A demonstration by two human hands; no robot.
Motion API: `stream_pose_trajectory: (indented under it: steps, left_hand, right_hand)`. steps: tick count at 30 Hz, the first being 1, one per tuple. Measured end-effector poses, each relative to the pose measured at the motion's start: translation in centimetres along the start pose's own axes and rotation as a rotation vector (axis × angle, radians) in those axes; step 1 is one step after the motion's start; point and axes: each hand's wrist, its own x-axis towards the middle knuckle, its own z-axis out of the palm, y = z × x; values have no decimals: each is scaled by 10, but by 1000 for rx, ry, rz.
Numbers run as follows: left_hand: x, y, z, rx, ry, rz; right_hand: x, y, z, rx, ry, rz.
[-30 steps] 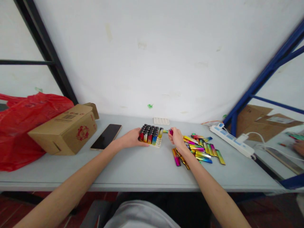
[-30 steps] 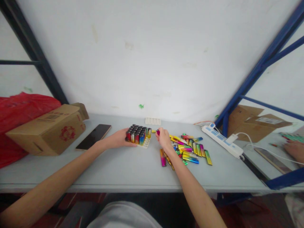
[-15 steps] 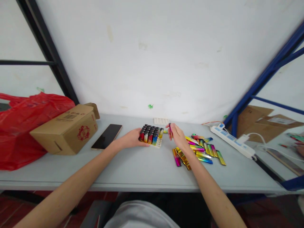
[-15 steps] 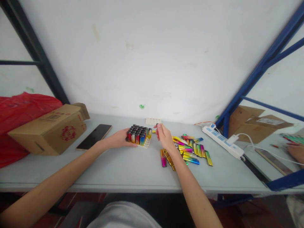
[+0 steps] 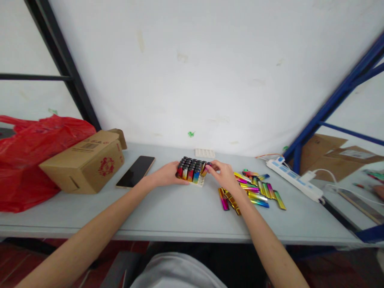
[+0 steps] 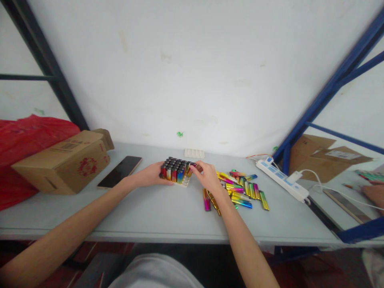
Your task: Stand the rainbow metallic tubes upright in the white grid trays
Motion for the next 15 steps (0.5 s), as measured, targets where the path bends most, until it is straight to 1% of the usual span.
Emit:
stream_pose_trajectory:
  steps: [6, 9, 12, 15]
  left_hand:
    - [1, -1, 0, -22, -6, 21]
    - [1, -1, 0, -24, 0, 10]
    - [1, -1, 0, -33, 0, 21]
    - [1, -1, 0, -34, 9, 24]
  right_hand:
    - [0, 2, -1, -33, -72, -43]
    - [2, 8, -3, -142, -95, -58]
    - [4, 15, -7, -243, -145, -77]
    - [3, 14, -4, -314, -158, -67]
